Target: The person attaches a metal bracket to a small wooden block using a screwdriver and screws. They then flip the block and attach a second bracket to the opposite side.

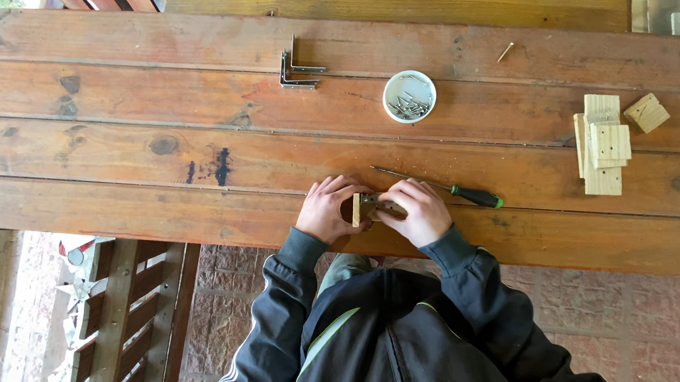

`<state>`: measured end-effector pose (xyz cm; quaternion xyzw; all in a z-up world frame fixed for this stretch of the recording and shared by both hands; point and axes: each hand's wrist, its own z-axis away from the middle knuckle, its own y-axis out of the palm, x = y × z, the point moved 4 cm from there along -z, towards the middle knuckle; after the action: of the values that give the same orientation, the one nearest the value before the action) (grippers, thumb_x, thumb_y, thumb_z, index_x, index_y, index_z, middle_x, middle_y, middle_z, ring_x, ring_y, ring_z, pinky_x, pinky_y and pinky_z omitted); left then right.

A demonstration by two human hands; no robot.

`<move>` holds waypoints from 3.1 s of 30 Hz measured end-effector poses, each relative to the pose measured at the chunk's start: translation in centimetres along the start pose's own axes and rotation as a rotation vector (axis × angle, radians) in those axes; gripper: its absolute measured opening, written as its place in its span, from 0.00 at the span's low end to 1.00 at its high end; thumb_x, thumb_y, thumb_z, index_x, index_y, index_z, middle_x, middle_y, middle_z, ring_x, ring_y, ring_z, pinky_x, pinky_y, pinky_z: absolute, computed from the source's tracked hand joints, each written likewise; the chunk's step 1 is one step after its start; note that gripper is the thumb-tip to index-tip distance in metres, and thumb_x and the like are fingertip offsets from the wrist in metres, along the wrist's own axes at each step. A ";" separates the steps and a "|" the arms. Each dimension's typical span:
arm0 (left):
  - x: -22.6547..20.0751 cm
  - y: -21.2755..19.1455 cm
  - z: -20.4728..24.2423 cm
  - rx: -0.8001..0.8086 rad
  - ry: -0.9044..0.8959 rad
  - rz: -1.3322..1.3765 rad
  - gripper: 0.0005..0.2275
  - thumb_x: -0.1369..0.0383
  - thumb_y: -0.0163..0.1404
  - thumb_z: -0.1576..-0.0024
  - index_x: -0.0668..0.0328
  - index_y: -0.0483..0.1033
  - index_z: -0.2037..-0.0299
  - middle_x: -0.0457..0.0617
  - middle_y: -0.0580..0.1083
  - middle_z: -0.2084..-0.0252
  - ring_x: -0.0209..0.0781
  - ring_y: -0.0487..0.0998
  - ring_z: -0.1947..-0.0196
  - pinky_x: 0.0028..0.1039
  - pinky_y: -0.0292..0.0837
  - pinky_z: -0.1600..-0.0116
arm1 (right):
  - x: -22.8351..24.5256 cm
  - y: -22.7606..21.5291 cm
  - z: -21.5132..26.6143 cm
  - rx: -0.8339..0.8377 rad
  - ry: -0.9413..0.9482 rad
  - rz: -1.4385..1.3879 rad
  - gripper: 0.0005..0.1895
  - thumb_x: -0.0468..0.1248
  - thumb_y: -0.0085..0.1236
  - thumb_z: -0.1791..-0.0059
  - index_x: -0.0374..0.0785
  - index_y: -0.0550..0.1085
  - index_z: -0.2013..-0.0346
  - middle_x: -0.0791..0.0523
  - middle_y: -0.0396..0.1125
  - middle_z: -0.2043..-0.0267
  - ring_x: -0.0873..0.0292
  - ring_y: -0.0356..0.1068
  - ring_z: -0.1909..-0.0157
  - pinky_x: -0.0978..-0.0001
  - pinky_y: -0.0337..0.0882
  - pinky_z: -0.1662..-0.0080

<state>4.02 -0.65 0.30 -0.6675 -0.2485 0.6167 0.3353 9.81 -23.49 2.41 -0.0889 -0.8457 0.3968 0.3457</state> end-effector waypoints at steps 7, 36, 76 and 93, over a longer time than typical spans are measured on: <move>0.5 0.5 0.0 -0.007 0.006 0.009 0.33 0.41 0.70 0.55 0.32 0.85 0.37 0.35 0.80 0.39 0.45 0.81 0.38 0.41 0.74 0.41 | -0.1 1.0 0.4 0.014 0.007 0.042 0.09 0.44 0.80 0.48 0.53 0.85 0.58 0.65 0.72 0.61 0.57 0.76 0.55 0.60 0.78 0.54; 0.9 0.4 -0.2 -0.040 0.072 0.011 0.30 0.36 0.69 0.52 0.28 0.84 0.39 0.34 0.80 0.41 0.42 0.81 0.41 0.36 0.74 0.42 | -0.5 0.4 1.2 0.068 0.378 -0.035 0.10 0.43 0.77 0.53 0.55 0.81 0.61 0.64 0.74 0.65 0.57 0.79 0.61 0.61 0.82 0.57; 0.8 0.4 -0.4 -0.048 0.109 0.008 0.30 0.37 0.68 0.53 0.29 0.83 0.40 0.33 0.79 0.42 0.40 0.80 0.42 0.34 0.71 0.44 | -7.2 -4.9 -2.2 -0.166 0.579 0.034 0.03 0.37 0.75 0.45 0.51 0.88 0.57 0.57 0.77 0.64 0.55 0.80 0.63 0.65 0.79 0.58; 0.7 0.6 -0.1 -0.037 0.086 -0.007 0.31 0.40 0.70 0.52 0.30 0.83 0.37 0.34 0.79 0.39 0.41 0.80 0.39 0.36 0.72 0.41 | -1.6 -2.4 1.6 0.340 0.236 0.009 0.37 0.56 0.83 0.52 0.55 0.80 0.31 0.61 0.75 0.34 0.53 0.72 0.28 0.53 0.73 0.35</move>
<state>4.14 -0.49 -0.61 -0.6987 -0.2475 0.5816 0.3352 10.31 -26.76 2.64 -0.0788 -0.7197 0.5223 0.4505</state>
